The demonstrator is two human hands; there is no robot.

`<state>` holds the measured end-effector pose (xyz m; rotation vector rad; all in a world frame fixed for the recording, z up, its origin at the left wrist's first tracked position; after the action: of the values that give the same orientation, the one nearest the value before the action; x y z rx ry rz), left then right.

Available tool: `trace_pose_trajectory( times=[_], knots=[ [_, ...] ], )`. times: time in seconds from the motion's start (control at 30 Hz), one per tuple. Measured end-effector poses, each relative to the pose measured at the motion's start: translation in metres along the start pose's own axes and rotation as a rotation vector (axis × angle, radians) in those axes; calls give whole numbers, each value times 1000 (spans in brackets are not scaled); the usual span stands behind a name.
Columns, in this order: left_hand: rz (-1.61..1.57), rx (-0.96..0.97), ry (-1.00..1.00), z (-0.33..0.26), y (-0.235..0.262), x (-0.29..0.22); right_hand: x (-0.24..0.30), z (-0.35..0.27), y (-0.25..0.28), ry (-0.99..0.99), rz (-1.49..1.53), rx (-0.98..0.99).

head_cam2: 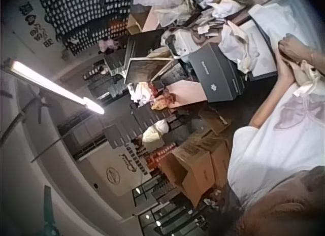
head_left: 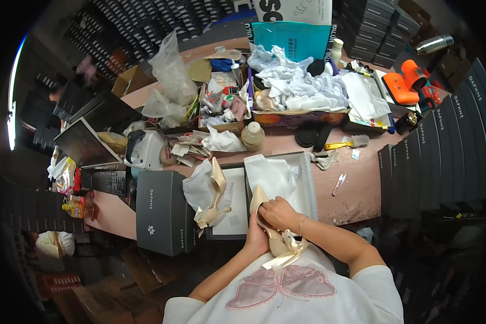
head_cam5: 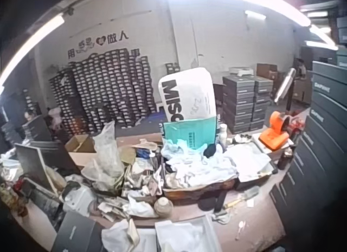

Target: Inspecting high-heeled shoes, wrapping them in protective tissue paper, and placing them into shoeboxes for shipping.

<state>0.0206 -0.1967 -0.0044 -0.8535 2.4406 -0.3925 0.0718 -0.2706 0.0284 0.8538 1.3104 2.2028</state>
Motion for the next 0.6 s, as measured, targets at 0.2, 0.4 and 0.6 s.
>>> trace_pose_trajectory(
  times=[0.2, 0.4, 0.6],
  knots=[
    [63, -82, -16, 20, 30, -2, -19, -38, 38, -262, 68, -212],
    [94, -15, 44, 17, 20, 5, -22, -22, 50, -522, 525, -98],
    [21, 74, 24, 4, -10, 1, -9, -3, -31, -631, 486, 108]
  ],
)
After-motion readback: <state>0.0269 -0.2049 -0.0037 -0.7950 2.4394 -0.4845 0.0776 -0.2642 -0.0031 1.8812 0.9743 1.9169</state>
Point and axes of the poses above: each hand's wrist, its own z-axis towards the middle knuckle, its own y-axis out of the back of the hand, x = y × z, the point moved 5 cm from there along z, towards the middle knuckle, and after that the axes turned 13 degrees about -x, right-handed, at the moved point
